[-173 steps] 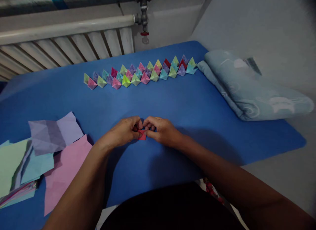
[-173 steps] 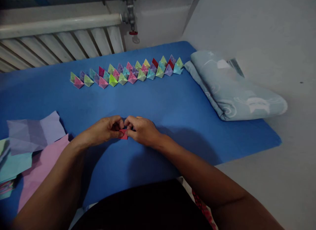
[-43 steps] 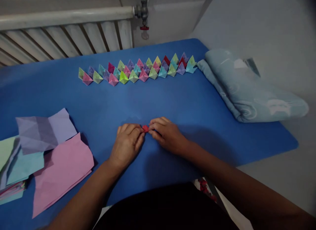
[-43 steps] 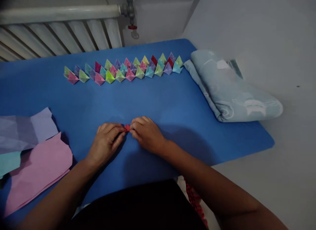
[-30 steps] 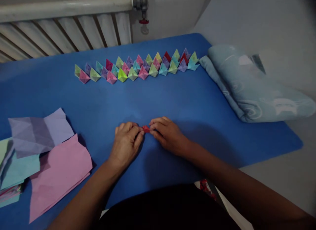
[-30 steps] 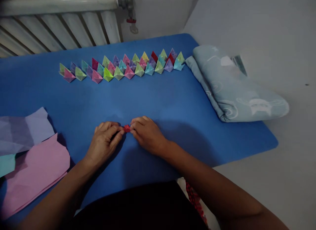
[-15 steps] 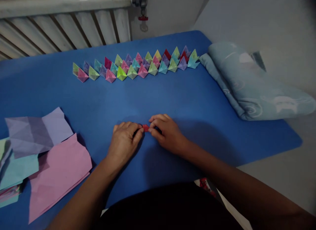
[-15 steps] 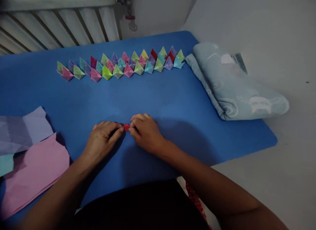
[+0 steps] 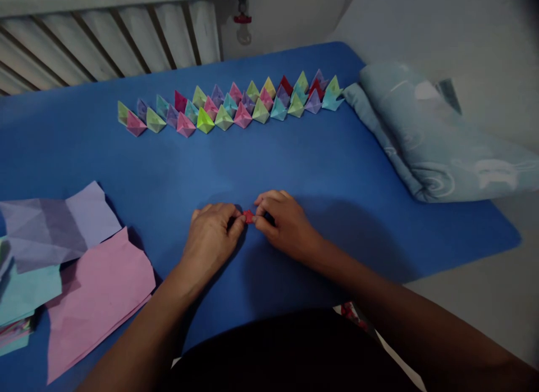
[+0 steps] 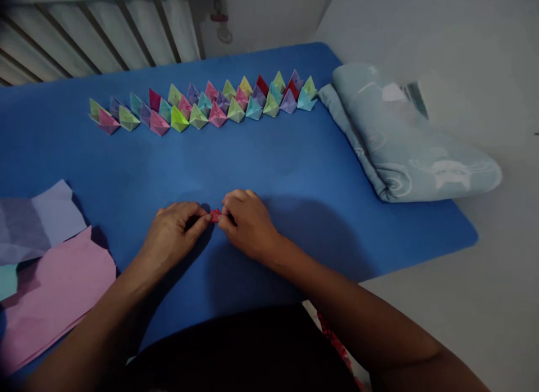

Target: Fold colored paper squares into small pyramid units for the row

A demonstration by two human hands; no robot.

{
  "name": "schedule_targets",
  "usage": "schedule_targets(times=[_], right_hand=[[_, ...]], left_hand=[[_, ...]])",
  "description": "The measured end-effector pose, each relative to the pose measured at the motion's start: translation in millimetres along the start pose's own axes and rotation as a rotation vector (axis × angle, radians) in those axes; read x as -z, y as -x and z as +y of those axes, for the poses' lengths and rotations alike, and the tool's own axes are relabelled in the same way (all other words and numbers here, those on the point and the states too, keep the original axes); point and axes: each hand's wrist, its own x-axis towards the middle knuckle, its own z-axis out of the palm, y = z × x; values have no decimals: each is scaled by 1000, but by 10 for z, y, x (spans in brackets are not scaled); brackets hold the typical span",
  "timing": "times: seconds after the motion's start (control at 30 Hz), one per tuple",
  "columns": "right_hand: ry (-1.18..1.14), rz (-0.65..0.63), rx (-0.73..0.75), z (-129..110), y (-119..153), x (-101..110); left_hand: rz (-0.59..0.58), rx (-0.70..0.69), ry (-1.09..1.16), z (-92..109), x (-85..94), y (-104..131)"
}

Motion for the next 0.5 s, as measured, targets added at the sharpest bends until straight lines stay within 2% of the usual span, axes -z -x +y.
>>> schedule_targets(times=[0.2, 0.5], right_hand=[[21, -5, -6, 8, -4, -12], [20, -23, -40, -12, -25, -5]], left_hand=[[-11, 28, -40, 12, -20, -8], [1, -2, -119, 2, -36, -2]])
